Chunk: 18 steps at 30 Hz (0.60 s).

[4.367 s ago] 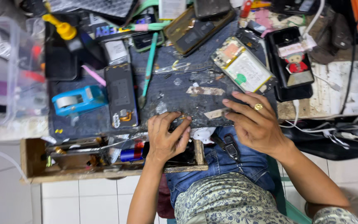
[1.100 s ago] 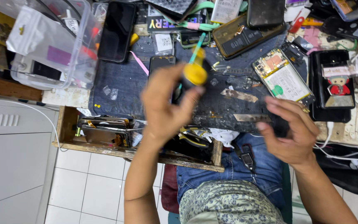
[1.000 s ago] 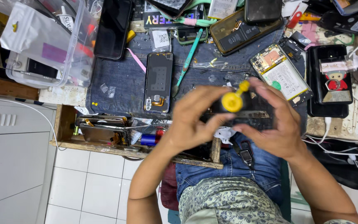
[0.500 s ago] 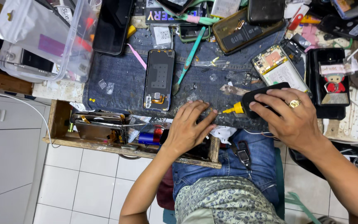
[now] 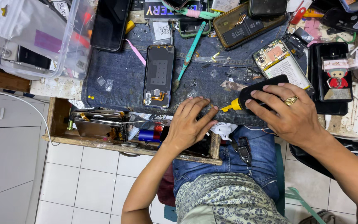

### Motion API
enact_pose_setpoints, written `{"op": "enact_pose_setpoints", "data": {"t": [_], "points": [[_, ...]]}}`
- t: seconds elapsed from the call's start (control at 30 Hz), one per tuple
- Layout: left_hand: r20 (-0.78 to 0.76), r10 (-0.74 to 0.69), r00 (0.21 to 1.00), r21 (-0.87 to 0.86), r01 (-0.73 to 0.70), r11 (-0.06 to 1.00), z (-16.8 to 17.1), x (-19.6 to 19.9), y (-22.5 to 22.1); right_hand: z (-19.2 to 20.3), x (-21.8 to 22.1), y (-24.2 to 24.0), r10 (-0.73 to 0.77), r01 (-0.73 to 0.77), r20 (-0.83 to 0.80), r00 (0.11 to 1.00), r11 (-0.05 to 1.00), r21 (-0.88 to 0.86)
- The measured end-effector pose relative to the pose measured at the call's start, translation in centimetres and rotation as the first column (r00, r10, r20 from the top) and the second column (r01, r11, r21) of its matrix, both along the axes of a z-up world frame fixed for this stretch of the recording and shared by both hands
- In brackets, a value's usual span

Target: The person disassembles a mobile phone using tweezers and a blade, removes a battery, applies liquid from a bottle, and cleans small components with a toothbrush.

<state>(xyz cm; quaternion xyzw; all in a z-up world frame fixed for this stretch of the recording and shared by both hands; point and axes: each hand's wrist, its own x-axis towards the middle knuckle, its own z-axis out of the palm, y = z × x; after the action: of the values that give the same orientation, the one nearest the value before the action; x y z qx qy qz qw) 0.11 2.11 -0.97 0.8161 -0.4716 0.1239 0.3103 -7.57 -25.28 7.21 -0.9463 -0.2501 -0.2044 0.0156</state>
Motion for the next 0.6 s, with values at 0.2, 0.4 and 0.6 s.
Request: {"op": "enact_pose_setpoints", "data": {"t": [0.2, 0.4, 0.6], "points": [[0.004, -0.002, 1.000, 0.008, 0.002, 1.000, 0.0, 0.0, 0.0, 0.2, 0.1, 0.1, -0.014, 0.014, -0.014, 1.000, 1.000, 0.010], [-0.006, -0.008, 1.000, 0.005, 0.008, 1.000, 0.1, 0.1, 0.0, 0.6, 0.9, 0.7, -0.176, 0.200, -0.096, 0.980, 0.893, 0.404], [-0.012, 0.012, 1.000, -0.014, -0.012, 1.000, 0.0, -0.3, -0.1, -0.5, 11.0, 5.6, 0.123, 0.015, -0.110, 0.986, 0.595, 0.804]]}}
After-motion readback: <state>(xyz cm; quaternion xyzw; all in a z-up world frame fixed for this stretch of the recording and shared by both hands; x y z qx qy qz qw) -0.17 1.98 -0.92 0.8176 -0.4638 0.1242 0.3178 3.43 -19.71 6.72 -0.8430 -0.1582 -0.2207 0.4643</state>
